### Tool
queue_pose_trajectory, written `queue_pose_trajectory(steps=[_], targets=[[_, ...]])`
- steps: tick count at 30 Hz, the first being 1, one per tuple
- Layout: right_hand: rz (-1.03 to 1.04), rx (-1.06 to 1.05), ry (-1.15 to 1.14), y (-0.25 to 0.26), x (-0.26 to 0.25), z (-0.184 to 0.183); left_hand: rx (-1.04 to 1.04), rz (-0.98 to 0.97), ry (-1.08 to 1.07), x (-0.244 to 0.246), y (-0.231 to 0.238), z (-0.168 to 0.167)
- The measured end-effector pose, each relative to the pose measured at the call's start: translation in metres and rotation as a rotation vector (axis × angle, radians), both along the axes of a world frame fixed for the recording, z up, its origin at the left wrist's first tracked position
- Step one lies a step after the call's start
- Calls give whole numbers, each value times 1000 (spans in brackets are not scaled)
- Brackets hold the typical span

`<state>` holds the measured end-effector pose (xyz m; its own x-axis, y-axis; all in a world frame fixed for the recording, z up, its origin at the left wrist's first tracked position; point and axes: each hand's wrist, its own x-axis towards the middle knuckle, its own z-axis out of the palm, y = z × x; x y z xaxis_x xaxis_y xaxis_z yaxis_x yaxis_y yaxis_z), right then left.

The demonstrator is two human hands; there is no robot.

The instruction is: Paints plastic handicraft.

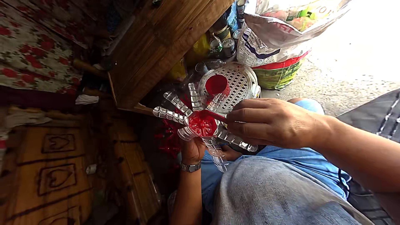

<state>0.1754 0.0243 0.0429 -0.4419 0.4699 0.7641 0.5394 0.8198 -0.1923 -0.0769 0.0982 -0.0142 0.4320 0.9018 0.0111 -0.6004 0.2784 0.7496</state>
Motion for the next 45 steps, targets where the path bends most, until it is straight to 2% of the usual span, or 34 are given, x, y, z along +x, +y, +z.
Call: queue_pose_trajectory(steps=[9,13,23,29,32,36,42,45], targets=[[26,16,99,-5,-3,-2,-25,48,53,3,-3,1],[19,-4,65,-1,-4,-6,-9,96,157,1,1,-3],[25,-6,46,1,-2,-5,-24,131,222,-6,3,-10],[57,-18,69,-1,-3,-2,102,131,308,-20,14,-31],[24,-10,62,2,-3,-4,80,86,243,-26,18,-37],[52,-10,117,-2,-3,-1,-66,-30,-7,-9,2,-11],[-17,9,21,2,-3,-2,15,-71,-26,-12,2,-16],[-24,11,34,1,-3,-2,-69,-69,-32,-12,1,-12]])
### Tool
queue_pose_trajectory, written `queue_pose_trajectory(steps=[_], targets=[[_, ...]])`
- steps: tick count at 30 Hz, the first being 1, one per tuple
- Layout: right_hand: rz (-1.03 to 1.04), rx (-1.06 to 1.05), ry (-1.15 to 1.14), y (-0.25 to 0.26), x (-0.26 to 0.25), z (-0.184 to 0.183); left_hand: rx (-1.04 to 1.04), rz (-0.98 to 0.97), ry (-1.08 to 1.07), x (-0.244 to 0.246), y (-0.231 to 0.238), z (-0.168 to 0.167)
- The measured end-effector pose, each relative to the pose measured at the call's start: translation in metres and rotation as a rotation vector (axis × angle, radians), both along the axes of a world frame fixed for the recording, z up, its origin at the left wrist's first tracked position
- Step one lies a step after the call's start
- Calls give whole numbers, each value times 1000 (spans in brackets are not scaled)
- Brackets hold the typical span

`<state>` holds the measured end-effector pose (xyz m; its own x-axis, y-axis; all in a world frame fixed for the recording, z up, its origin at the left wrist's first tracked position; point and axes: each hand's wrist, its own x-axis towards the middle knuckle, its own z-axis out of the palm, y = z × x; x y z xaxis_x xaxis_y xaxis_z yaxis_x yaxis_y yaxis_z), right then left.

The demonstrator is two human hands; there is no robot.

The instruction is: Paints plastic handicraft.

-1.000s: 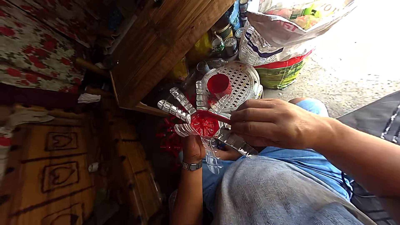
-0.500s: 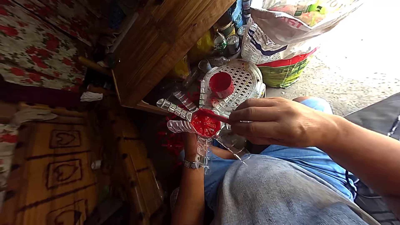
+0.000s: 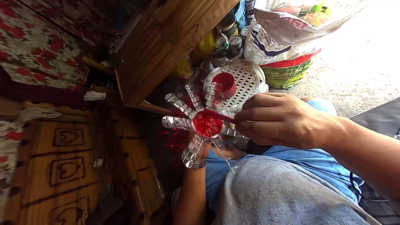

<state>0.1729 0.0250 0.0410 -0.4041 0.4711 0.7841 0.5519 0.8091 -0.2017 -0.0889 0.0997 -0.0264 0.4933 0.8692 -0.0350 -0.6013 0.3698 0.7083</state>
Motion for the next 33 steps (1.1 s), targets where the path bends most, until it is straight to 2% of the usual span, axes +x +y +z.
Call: queue_pose_trajectory(steps=[9,12,16,22,28,33], targets=[[-30,-4,-14,1,0,-1,7,-42,-103,3,1,-2],[8,-5,28,-1,0,0,68,-95,-119,2,1,-4],[-33,-16,-27,0,0,-1,81,-89,-95,1,3,-7],[-4,-5,6,-3,-1,1,-38,2,-25,5,-2,-2],[-55,-9,-40,0,-2,-3,-12,-32,-24,4,0,-3],[-16,-7,39,-6,-2,1,-49,57,71,4,-2,-3]])
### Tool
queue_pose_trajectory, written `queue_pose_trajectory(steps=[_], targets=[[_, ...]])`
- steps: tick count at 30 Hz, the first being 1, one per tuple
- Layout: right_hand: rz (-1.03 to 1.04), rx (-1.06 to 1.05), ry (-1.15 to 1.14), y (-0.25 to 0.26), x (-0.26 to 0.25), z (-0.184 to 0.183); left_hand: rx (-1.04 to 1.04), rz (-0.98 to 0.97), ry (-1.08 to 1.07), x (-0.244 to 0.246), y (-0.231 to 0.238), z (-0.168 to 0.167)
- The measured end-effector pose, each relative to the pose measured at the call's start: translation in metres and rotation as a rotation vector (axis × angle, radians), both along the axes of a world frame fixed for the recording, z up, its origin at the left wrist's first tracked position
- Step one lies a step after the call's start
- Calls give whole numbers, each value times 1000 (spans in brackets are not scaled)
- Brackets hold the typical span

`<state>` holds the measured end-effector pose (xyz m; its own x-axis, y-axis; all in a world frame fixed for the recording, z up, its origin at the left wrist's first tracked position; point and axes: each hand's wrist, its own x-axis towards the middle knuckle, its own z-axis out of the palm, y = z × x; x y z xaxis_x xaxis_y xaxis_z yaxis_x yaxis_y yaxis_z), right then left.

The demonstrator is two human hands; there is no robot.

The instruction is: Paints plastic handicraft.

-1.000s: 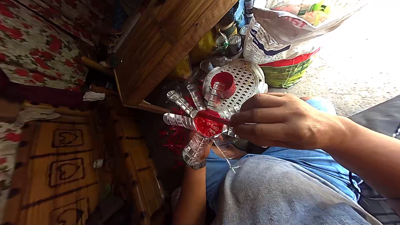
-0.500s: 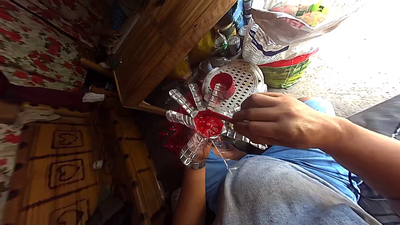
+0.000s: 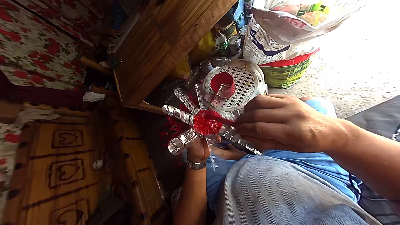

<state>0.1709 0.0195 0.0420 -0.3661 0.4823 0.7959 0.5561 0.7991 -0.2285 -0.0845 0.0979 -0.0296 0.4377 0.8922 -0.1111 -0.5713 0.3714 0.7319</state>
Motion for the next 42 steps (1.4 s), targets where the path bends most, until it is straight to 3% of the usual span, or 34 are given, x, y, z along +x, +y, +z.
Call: queue_pose_trajectory(steps=[3,10,23,28,32,36,42], targets=[[46,-5,11,2,-1,1,38,48,72,0,-1,-2],[-43,-8,-63,5,-1,-2,-12,-98,-61,-5,2,1],[-8,20,-29,3,-3,1,26,-173,-112,1,-1,6],[-83,15,-59,4,-3,-3,-39,-210,-150,1,2,8],[-115,-20,112,-4,-4,-3,7,-101,-110,-5,2,-3],[-175,-54,292,-12,-10,2,5,-91,-140,-3,3,-3],[-321,-91,384,-13,-31,-7,67,-129,-128,0,3,-4]])
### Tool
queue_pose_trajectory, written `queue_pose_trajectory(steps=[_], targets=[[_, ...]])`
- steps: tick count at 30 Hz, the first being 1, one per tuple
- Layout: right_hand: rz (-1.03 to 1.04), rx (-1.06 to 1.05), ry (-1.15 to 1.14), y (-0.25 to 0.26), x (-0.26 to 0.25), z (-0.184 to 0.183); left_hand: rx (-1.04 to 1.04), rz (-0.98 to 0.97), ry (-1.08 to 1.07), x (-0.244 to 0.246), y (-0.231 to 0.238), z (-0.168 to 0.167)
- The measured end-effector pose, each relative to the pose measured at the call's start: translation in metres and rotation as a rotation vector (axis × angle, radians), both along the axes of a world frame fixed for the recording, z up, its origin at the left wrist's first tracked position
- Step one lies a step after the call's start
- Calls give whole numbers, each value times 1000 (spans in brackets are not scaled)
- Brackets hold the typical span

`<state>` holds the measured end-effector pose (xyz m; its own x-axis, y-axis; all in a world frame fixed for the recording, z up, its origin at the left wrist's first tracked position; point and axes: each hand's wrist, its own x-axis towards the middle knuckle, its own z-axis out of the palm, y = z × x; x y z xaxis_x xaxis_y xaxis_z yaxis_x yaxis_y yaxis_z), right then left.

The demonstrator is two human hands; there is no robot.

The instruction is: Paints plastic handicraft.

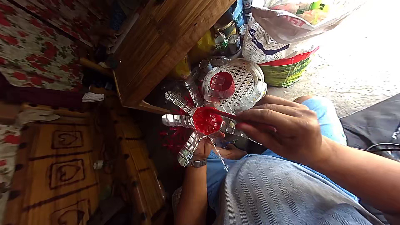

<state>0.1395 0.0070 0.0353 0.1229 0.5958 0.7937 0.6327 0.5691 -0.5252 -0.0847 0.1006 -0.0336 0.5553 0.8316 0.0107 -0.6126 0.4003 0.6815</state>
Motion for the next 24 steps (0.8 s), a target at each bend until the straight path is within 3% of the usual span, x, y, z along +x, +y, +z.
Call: queue_pose_trajectory(steps=[5,8,13,18,24], targets=[[-7,6,38,4,-18,-2,17,18,11,4,0,5],[81,8,33,3,-26,-1,159,69,-18,6,-4,7],[110,32,-20,2,-25,-1,217,317,131,11,-10,9],[171,-5,-4,4,-26,1,32,232,52,12,-12,17],[175,13,-40,5,-19,5,16,178,80,12,-11,26]])
